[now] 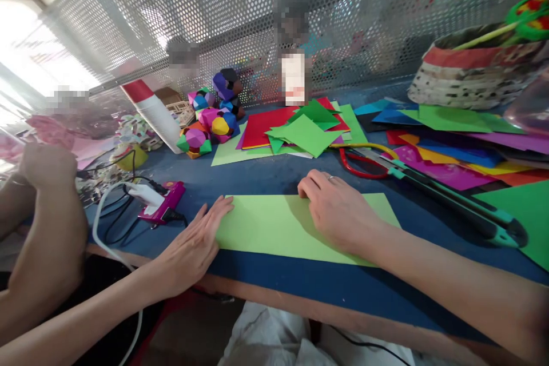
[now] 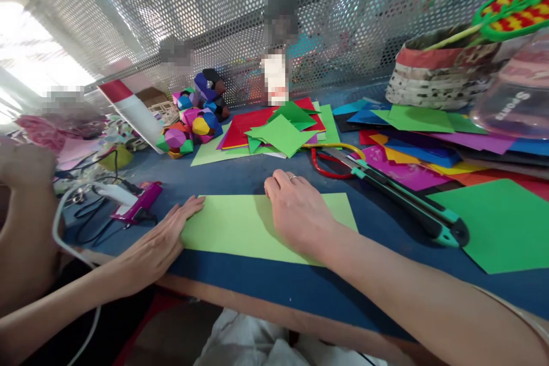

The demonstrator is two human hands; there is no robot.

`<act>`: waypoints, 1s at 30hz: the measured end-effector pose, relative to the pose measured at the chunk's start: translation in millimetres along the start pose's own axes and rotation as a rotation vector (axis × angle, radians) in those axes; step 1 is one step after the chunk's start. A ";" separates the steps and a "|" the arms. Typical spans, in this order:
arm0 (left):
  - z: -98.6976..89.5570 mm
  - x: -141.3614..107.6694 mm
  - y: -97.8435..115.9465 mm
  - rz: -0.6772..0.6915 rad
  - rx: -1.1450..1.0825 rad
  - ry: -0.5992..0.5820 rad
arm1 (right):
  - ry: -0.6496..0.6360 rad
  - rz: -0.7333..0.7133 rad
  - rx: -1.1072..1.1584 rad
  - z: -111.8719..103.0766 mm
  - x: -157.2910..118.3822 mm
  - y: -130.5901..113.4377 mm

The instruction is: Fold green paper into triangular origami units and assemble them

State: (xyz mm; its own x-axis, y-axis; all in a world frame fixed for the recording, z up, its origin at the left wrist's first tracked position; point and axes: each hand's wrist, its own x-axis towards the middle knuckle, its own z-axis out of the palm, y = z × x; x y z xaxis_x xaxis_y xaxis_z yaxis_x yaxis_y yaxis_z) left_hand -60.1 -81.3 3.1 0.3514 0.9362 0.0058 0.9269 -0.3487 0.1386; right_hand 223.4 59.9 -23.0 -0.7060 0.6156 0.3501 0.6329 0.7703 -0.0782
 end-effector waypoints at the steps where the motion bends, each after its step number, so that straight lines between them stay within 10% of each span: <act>1: -0.3 -2.1 -1.6 -0.009 0.002 0.001 | 0.005 -0.004 0.001 0.2 -0.2 0.2; 11: -13.8 0.1 3.4 -0.004 0.027 -0.008 | 0.003 0.014 0.023 -2.5 -0.1 -1.2; 20: -13.8 76.5 60.9 0.286 -0.075 0.166 | 0.016 0.017 0.028 -3.0 -2.8 -2.8; 30: 0.8 111.3 24.8 0.449 -0.257 0.058 | -0.034 0.042 0.010 -11.0 -2.0 -2.4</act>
State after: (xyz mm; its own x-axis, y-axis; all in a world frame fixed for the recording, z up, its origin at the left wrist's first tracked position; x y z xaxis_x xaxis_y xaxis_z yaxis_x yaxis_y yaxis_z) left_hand 2.1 14.2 6.4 0.6926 0.6999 0.1744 0.6213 -0.7017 0.3487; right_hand 226.8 55.0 -13.2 -0.6890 0.6529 0.3146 0.6593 0.7449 -0.1021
